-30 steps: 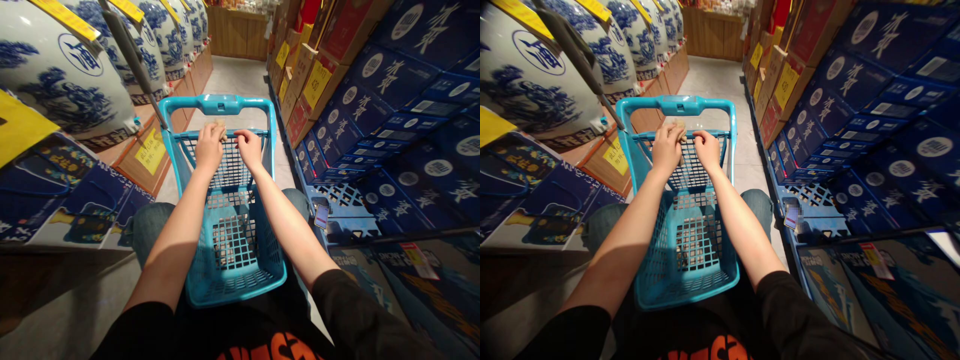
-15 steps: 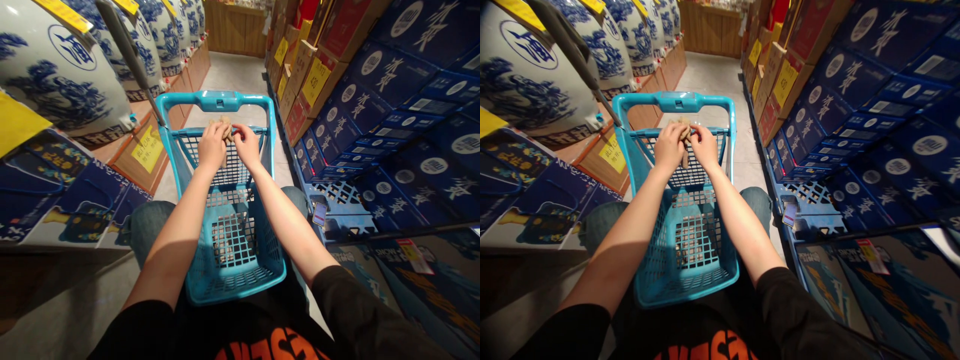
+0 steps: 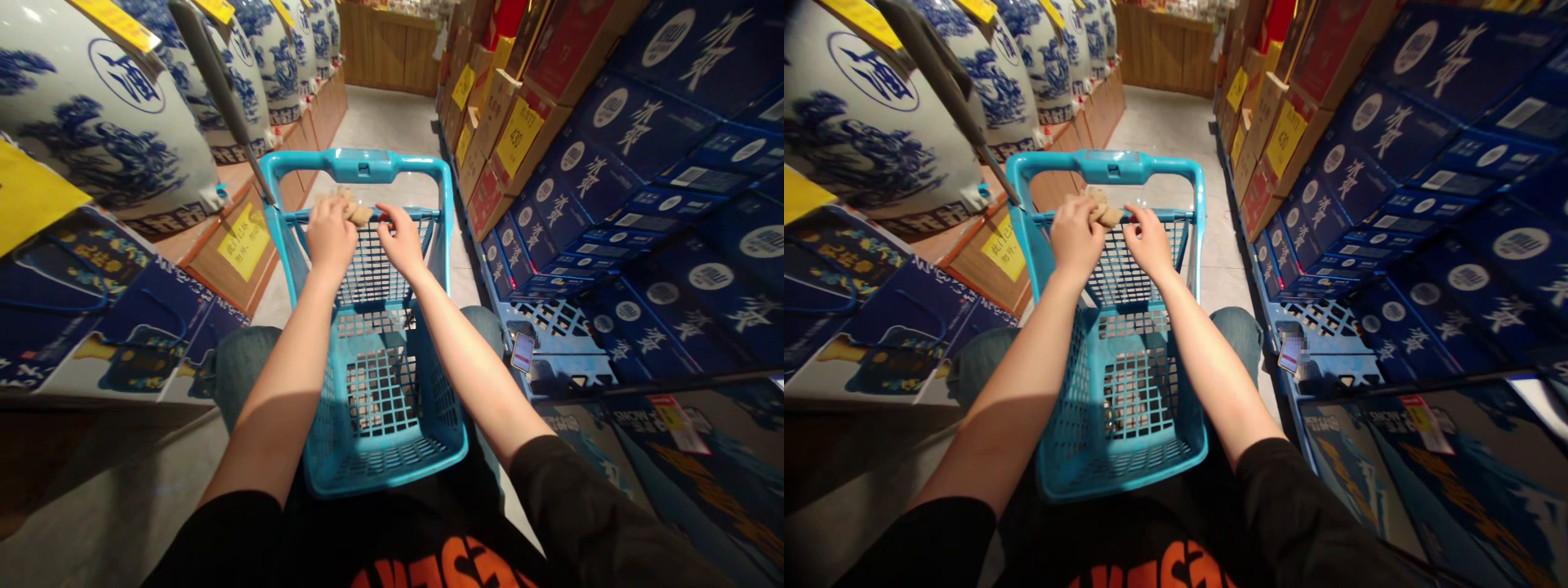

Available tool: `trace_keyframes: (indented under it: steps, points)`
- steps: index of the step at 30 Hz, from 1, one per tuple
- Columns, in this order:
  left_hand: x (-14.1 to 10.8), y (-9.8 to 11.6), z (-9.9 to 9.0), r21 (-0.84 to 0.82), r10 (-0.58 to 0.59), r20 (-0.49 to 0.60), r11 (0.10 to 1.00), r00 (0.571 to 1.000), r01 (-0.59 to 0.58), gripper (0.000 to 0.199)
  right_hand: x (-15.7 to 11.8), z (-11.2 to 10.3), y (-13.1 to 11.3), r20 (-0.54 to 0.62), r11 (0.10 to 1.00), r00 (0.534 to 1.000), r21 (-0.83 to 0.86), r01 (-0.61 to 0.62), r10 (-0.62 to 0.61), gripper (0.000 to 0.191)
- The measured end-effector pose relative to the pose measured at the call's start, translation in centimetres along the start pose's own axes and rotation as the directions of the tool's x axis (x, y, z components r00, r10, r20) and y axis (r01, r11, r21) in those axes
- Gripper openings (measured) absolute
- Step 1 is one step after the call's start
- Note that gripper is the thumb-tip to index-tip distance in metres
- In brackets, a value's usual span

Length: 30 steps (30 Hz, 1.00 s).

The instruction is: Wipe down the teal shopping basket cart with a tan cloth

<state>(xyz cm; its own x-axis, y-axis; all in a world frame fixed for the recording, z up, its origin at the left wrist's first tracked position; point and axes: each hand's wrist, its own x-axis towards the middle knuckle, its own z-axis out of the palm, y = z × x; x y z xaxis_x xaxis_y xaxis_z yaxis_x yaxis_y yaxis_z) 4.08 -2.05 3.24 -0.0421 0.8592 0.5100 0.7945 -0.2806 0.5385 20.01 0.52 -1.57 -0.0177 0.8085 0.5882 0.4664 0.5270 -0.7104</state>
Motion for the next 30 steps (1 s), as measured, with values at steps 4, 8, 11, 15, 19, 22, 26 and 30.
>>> trace_keyframes:
  steps: [4,8,11,15,19,22,26,30]
  points:
    - [-0.3,0.8,1.2,-0.043,0.121,0.079,0.992,0.989,-0.118,0.04,0.1,-0.3,0.1,-0.053,1.0,0.999,0.029,-0.011,0.013,0.036]
    - [0.4,-0.1,-0.7,0.03,-0.018,0.036,0.999,0.999,0.017,0.042,0.2,-0.7,0.3,-0.087,0.998,0.995,0.043,-0.039,0.042,0.035]
    - [0.5,-0.6,-1.7,0.073,-0.084,-0.023,0.994,0.996,0.085,0.046,0.2,-0.7,0.3,-0.077,0.998,0.996,0.03,-0.05,0.052,0.035]
    - [-0.1,0.4,-0.2,0.046,0.051,0.06,0.997,0.997,-0.054,0.046,0.3,-0.4,0.5,-0.065,0.999,0.997,0.031,-0.03,0.032,0.033]
    - [-0.3,0.8,1.6,-0.064,0.181,0.093,0.982,0.979,-0.175,0.051,0.3,-0.3,0.7,-0.056,0.998,0.998,0.042,-0.039,0.041,0.031]
    - [0.5,-1.0,1.0,-0.088,0.129,0.043,0.988,0.991,-0.125,0.052,0.3,-0.6,0.5,-0.053,0.998,0.996,0.019,-0.068,0.069,0.032]
    - [1.3,-3.9,-0.7,-0.06,-0.011,-0.076,0.998,0.997,0.006,0.048,0.1,-0.8,0.0,-0.065,0.997,0.995,0.015,-0.08,0.08,0.035]
    - [1.1,-3.5,-0.5,-0.036,0.011,-0.086,0.999,0.996,-0.014,0.045,0.1,-0.6,-0.3,-0.066,0.997,0.995,0.039,-0.07,0.072,0.033]
